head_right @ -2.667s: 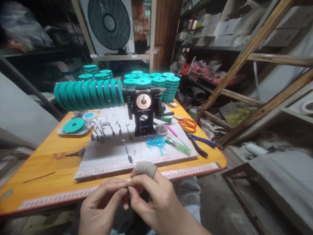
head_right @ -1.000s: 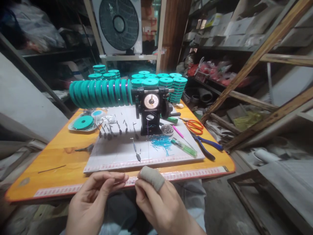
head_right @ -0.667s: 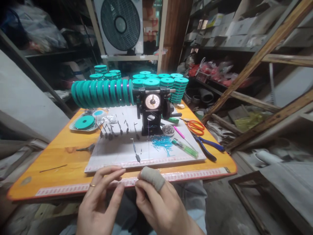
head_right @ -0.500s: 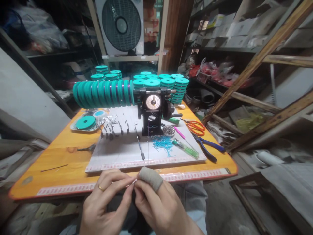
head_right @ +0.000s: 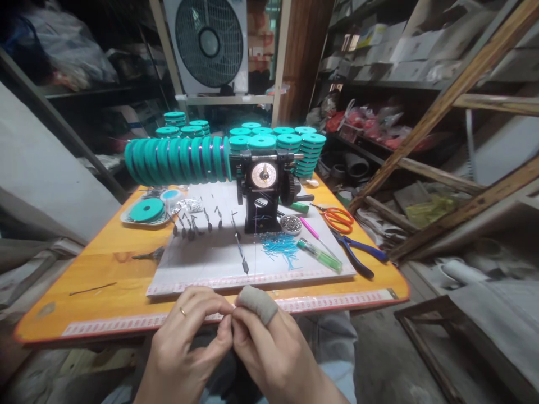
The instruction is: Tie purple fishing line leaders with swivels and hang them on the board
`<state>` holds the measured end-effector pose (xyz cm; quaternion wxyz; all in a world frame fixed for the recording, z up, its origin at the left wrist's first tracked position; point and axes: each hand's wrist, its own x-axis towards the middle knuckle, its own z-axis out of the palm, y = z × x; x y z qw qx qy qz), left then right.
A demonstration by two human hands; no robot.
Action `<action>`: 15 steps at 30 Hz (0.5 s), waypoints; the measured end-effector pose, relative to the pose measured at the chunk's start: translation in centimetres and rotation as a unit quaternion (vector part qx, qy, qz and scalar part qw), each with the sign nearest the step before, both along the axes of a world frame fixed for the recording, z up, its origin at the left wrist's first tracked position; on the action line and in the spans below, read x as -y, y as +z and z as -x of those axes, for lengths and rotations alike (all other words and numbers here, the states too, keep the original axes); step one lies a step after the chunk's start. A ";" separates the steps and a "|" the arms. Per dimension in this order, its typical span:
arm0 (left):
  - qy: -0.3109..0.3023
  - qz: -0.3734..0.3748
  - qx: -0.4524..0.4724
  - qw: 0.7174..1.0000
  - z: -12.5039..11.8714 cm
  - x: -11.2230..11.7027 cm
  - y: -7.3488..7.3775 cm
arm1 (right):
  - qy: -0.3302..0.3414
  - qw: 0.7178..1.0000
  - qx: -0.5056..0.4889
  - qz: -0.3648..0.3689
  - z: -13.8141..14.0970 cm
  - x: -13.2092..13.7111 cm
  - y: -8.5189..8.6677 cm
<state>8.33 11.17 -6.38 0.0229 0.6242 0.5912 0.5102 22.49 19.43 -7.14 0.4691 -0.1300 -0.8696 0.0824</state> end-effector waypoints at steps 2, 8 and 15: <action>-0.004 0.012 0.018 1.000 -0.2 -0.1 -0.1 | 0.006 1.000 -0.004 0.011 0.0 0.0 -0.1; 0.023 0.025 0.263 0.964 0.2 0.3 -0.2 | 0.005 1.000 -0.007 0.030 -0.1 0.0 0.0; 0.131 -0.053 0.175 0.974 0.9 2.1 0.0 | -0.017 1.000 0.001 -0.013 0.0 0.1 0.0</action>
